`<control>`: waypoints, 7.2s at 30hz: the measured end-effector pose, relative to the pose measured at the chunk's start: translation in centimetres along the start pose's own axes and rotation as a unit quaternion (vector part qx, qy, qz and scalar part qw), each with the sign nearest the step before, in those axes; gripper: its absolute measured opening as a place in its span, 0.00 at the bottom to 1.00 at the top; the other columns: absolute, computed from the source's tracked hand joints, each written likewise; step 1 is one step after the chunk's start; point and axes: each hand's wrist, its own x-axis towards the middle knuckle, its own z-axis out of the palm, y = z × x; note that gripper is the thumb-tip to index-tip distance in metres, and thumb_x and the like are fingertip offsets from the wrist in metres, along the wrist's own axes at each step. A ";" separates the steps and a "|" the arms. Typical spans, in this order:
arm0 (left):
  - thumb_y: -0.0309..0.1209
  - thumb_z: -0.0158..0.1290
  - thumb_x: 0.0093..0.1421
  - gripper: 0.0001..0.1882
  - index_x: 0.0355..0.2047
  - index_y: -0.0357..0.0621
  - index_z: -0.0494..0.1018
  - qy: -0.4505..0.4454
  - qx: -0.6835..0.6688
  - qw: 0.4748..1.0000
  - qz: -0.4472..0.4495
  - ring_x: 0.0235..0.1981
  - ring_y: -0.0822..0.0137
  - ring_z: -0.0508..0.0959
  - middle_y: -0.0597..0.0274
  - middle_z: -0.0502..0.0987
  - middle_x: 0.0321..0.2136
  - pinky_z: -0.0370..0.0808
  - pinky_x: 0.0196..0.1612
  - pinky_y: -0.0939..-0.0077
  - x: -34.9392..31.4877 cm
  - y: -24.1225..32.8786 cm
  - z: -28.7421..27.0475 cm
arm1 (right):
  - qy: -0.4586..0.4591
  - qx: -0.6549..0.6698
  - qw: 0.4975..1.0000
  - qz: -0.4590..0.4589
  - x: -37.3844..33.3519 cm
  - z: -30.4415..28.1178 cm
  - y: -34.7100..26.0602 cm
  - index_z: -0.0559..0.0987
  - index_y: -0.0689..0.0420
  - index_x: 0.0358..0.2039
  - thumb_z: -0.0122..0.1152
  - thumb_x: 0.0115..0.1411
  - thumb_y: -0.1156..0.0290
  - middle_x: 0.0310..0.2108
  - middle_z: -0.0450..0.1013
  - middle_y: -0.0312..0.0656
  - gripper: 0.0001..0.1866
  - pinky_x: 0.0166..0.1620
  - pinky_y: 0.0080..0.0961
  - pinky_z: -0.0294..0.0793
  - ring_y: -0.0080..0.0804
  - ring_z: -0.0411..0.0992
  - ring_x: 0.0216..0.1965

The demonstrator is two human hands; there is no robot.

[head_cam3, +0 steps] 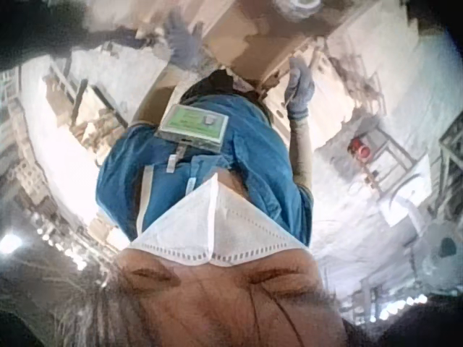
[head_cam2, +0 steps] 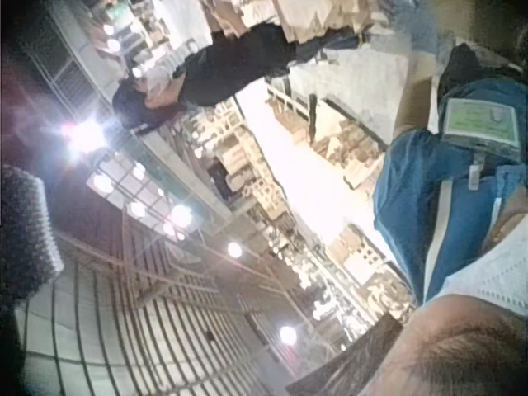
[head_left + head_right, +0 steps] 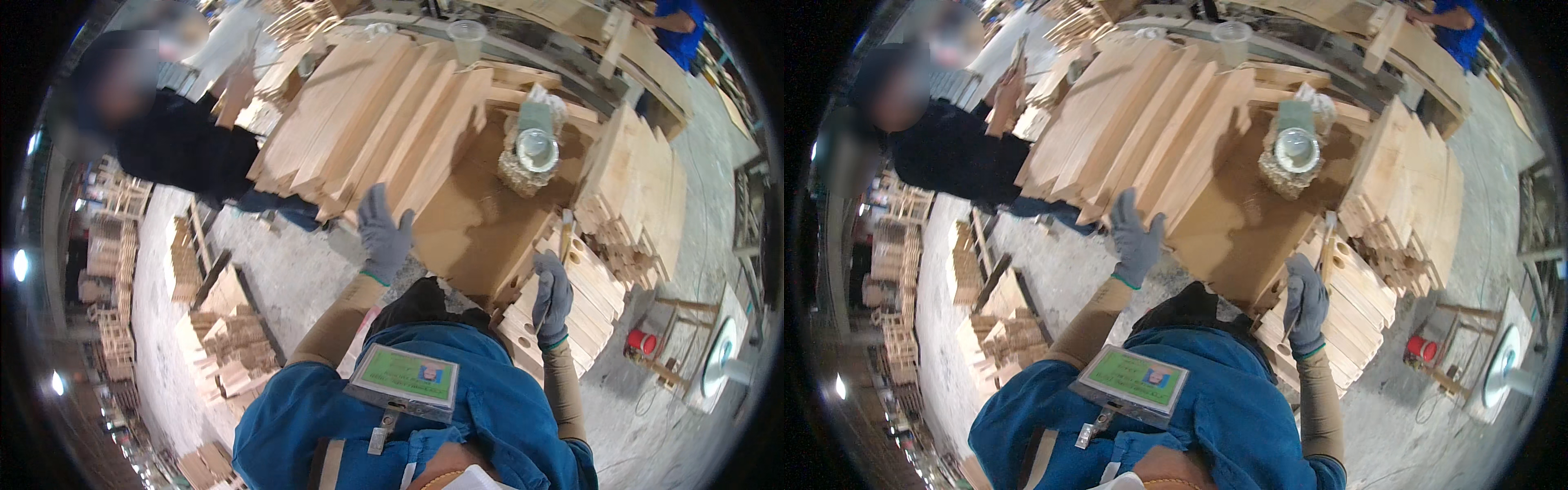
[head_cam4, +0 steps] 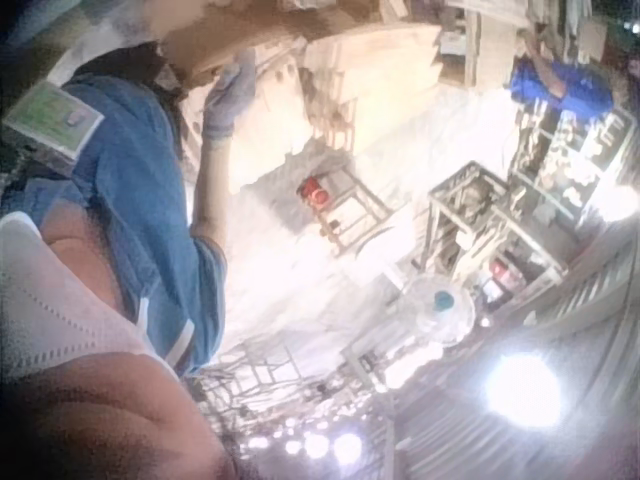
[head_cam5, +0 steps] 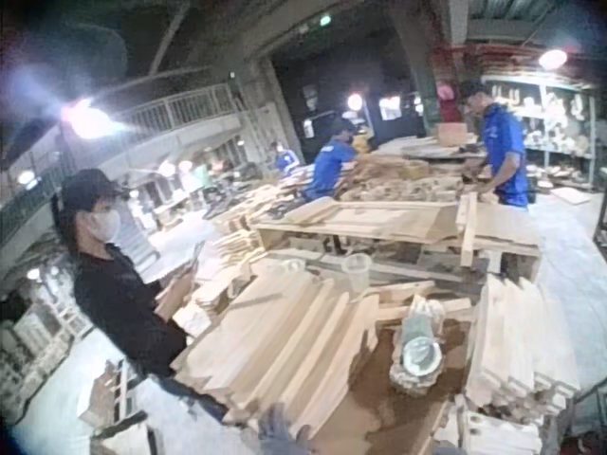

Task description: The person applies glue to the edges and holes of wooden slats using a brush, then places each glued piece onto a stack. The person repeats this process for multiple slats in a workshop setting.

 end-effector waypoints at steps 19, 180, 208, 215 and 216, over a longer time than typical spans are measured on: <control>0.30 0.63 0.40 0.33 0.47 0.40 0.61 -0.032 -0.014 0.999 0.012 0.42 0.49 0.68 0.48 0.65 0.40 0.68 0.43 0.58 -2.2 1.1 -5.1 | -0.081 0.162 0.979 0.098 5.6 14.0 -6.2 0.69 0.62 0.48 0.58 0.57 0.62 0.39 0.73 0.52 0.23 0.44 0.32 0.71 0.43 0.73 0.41; 0.26 0.62 0.48 0.35 0.56 0.33 0.61 -0.596 -0.532 0.566 -0.204 0.42 0.72 0.72 0.58 0.73 0.44 0.70 0.45 0.81 6.7 8.8 -6.2 | 0.004 0.032 0.998 0.055 15.6 -8.6 -13.3 0.73 0.65 0.23 0.60 0.55 0.62 0.18 0.69 0.44 0.17 0.23 0.27 0.67 0.34 0.69 0.17; 0.25 0.61 0.48 0.35 0.56 0.32 0.60 -0.587 -0.509 0.605 -0.174 0.40 0.72 0.73 0.56 0.73 0.43 0.72 0.42 0.80 6.1 9.2 -6.7 | 0.002 0.049 0.985 0.166 16.5 -9.5 -12.9 0.72 0.60 0.22 0.60 0.56 0.71 0.19 0.72 0.36 0.10 0.25 0.15 0.73 0.21 0.74 0.21; 0.22 0.59 0.48 0.34 0.56 0.34 0.61 -0.583 -0.513 0.596 -0.206 0.40 0.73 0.73 0.59 0.73 0.42 0.72 0.43 0.81 6.9 8.0 -6.1 | 0.247 0.433 0.843 0.203 13.9 -7.7 -10.9 0.70 0.62 0.25 0.60 0.55 0.74 0.25 0.72 0.43 0.08 0.31 0.23 0.80 0.30 0.76 0.25; 0.21 0.59 0.48 0.34 0.56 0.35 0.61 -0.588 -0.516 0.585 -0.214 0.40 0.74 0.73 0.59 0.73 0.42 0.72 0.43 0.81 7.2 7.7 -6.1 | 0.264 0.457 0.830 0.181 13.3 -7.0 -10.4 0.70 0.62 0.25 0.59 0.56 0.75 0.26 0.73 0.43 0.07 0.33 0.25 0.80 0.32 0.76 0.27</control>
